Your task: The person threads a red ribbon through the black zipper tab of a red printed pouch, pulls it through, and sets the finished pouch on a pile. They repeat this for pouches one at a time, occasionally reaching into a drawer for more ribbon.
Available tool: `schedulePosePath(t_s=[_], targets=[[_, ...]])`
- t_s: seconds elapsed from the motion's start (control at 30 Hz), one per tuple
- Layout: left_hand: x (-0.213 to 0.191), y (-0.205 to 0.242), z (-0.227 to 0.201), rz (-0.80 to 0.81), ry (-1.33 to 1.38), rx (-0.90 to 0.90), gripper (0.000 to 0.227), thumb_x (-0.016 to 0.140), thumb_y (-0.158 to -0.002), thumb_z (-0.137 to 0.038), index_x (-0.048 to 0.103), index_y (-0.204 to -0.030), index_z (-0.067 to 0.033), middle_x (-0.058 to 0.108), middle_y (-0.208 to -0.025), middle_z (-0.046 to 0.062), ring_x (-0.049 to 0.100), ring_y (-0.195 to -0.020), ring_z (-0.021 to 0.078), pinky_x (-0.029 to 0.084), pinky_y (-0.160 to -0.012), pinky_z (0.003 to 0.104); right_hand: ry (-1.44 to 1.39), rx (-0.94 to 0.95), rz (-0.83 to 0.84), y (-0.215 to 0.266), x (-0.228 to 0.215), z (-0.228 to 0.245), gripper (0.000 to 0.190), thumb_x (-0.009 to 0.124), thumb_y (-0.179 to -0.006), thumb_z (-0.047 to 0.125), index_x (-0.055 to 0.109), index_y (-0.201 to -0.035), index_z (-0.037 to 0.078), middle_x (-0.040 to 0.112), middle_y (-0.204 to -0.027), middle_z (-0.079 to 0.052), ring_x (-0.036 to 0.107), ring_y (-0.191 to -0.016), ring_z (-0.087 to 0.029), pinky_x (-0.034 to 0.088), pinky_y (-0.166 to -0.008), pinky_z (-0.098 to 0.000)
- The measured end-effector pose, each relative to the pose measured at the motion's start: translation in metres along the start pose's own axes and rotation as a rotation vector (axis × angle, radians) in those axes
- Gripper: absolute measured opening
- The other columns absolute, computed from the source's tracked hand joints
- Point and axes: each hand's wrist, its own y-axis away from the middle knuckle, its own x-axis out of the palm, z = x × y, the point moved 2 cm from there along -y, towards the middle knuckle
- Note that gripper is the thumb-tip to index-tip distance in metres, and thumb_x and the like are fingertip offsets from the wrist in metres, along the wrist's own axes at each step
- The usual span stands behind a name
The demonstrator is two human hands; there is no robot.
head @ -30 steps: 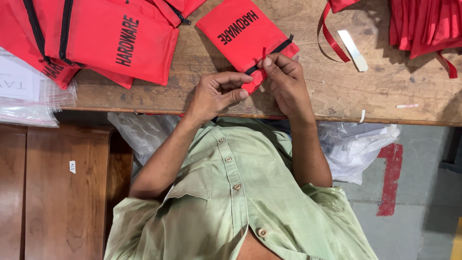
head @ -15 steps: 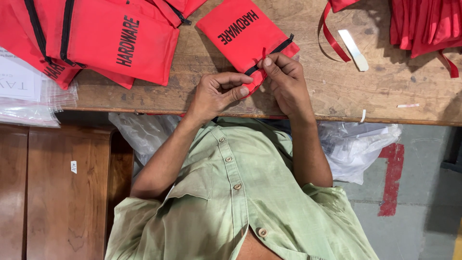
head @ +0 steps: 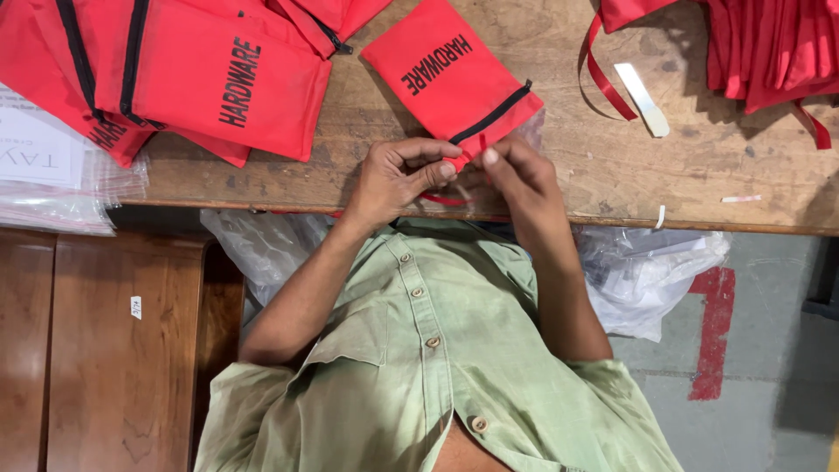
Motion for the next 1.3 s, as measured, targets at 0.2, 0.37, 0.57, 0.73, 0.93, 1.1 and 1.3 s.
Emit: schedulePosePath(t_s=[0.2, 0.37, 0.57, 0.73, 0.93, 1.1, 1.3], targets=[[0.0, 0.001, 0.003, -0.02, -0.063, -0.072, 0.023, 0.08, -0.095, -0.014, 0.078, -0.114, -0.0024, 0.071, -0.081, -0.001, 0.06, -0.07, 0.0024, 0.05, -0.062, 0.02, 0.024, 0.054, 0.048, 0.028, -0.018, -0.018, 0.024, 0.055, -0.106, 0.02, 0.064, -0.098, 0.0, 0.073, -0.091, -0.007, 0.067, -0.079, -0.012, 0.054, -0.076, -0.0273], [-0.002, 0.001, 0.004, -0.035, -0.065, -0.056, 0.023, 0.08, -0.093, -0.014, 0.078, -0.113, -0.0024, 0.074, -0.083, -0.001, 0.062, -0.071, 0.0024, 0.053, -0.062, 0.02, 0.07, 0.066, 0.065, 0.017, -0.017, -0.028, 0.023, 0.058, -0.107, 0.02, 0.064, -0.099, 0.0, 0.069, -0.084, -0.005, 0.062, -0.073, -0.011, 0.051, -0.069, -0.0262], [-0.001, 0.0, 0.004, 0.005, -0.013, -0.048, 0.023, 0.079, -0.094, -0.013, 0.077, -0.114, -0.0009, 0.075, -0.085, 0.0, 0.065, -0.072, 0.0026, 0.055, -0.064, 0.021, 0.135, 0.046, 0.058, 0.016, -0.014, -0.03, 0.022, 0.058, -0.109, 0.019, 0.064, -0.1, 0.0, 0.067, -0.083, -0.004, 0.059, -0.073, -0.009, 0.051, -0.067, -0.025], [-0.002, 0.0, 0.004, 0.009, -0.003, -0.044, 0.023, 0.079, -0.094, -0.013, 0.076, -0.114, -0.0006, 0.075, -0.084, 0.001, 0.065, -0.071, 0.0029, 0.056, -0.064, 0.021, 0.147, 0.072, 0.067, 0.012, -0.013, -0.027, 0.022, 0.058, -0.108, 0.019, 0.064, -0.099, 0.0, 0.066, -0.081, -0.004, 0.058, -0.07, -0.009, 0.049, -0.065, -0.0252], [-0.003, 0.0, 0.007, 0.013, -0.051, 0.022, 0.024, 0.079, -0.094, -0.012, 0.076, -0.115, -0.0005, 0.077, -0.093, 0.002, 0.067, -0.08, 0.0027, 0.058, -0.07, 0.021, 0.172, 0.107, 0.057, 0.01, -0.013, -0.024, 0.023, 0.059, -0.107, 0.02, 0.065, -0.097, 0.001, 0.063, -0.077, -0.001, 0.056, -0.066, -0.007, 0.047, -0.06, -0.0241], [-0.003, 0.001, 0.008, 0.019, -0.062, 0.01, 0.023, 0.078, -0.094, -0.009, 0.076, -0.115, -0.0007, 0.078, -0.095, 0.003, 0.067, -0.081, 0.0034, 0.058, -0.071, 0.021, 0.184, 0.15, 0.059, 0.006, -0.009, -0.019, 0.021, 0.06, -0.105, 0.021, 0.065, -0.095, 0.003, 0.062, -0.076, 0.0, 0.056, -0.065, -0.007, 0.048, -0.058, -0.0234], [-0.002, 0.0, 0.01, 0.045, 0.038, -0.032, 0.023, 0.076, -0.095, -0.007, 0.074, -0.117, 0.0004, 0.078, -0.1, 0.004, 0.071, -0.09, 0.0046, 0.061, -0.08, 0.022, 0.186, 0.192, 0.057, 0.002, -0.001, -0.013, 0.025, 0.062, -0.105, 0.026, 0.065, -0.092, 0.004, 0.062, -0.075, 0.001, 0.056, -0.064, -0.006, 0.049, -0.058, -0.0226]])
